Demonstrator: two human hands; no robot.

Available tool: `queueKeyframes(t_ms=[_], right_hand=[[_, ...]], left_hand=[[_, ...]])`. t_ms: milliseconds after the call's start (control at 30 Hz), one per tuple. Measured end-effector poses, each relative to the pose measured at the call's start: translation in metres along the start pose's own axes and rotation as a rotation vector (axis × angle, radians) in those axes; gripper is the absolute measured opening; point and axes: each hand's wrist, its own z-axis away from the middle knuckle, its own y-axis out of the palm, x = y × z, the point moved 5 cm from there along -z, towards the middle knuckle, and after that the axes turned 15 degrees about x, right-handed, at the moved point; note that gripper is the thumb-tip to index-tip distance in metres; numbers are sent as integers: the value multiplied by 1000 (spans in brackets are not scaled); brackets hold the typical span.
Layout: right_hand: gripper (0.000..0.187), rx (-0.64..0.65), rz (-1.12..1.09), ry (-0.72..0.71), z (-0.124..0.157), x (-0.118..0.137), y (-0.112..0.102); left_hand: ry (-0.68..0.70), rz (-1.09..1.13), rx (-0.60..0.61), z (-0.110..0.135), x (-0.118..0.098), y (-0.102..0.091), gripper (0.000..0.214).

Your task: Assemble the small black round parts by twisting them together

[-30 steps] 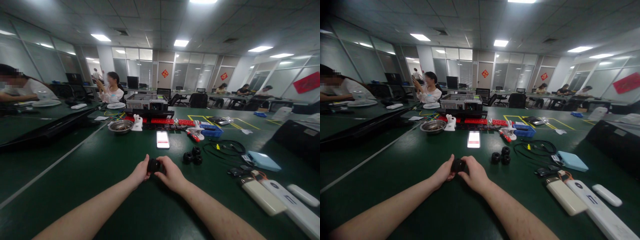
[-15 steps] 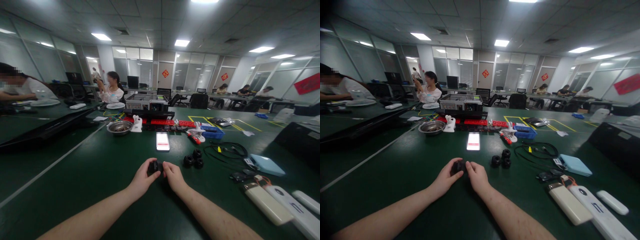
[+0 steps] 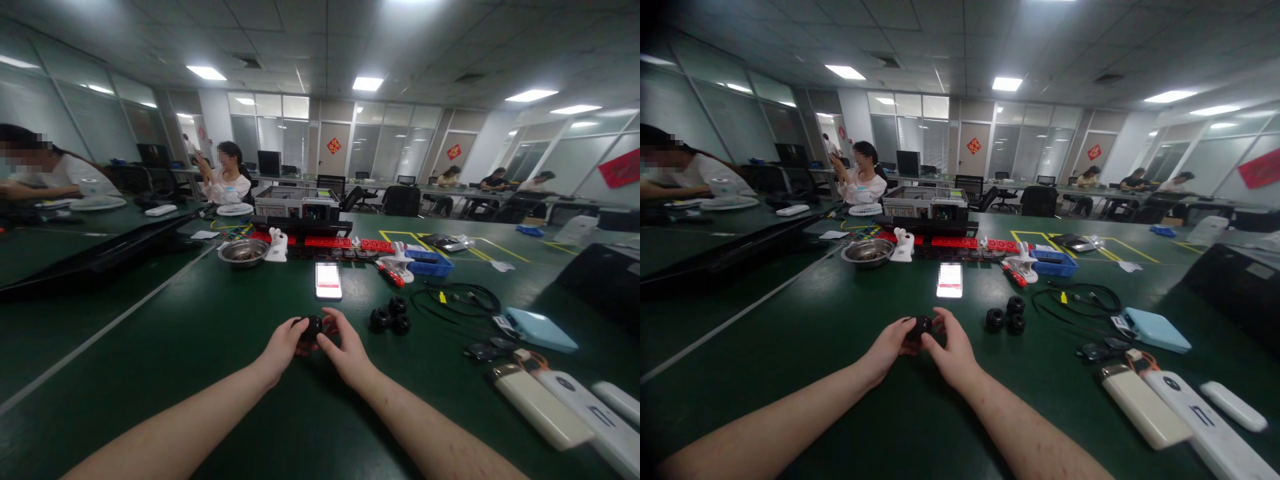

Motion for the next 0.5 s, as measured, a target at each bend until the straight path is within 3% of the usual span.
queueKeyframes(t_ms=[67,233,400,500], right_hand=[[23,-11,-35,84,-1,-9,0],[40,7,-34,200,-4,-20,-3],[19,28,40,156,-1,-9,-4],[27,46,148,85,2,1,-2]], left_hand=[[41,-84,-21,1,-2,-1,32],[205,-330,77,2,-5,4,34],[34,-179,115,-1,3,6,35],[-40,-86,89,-3,3,4,34]])
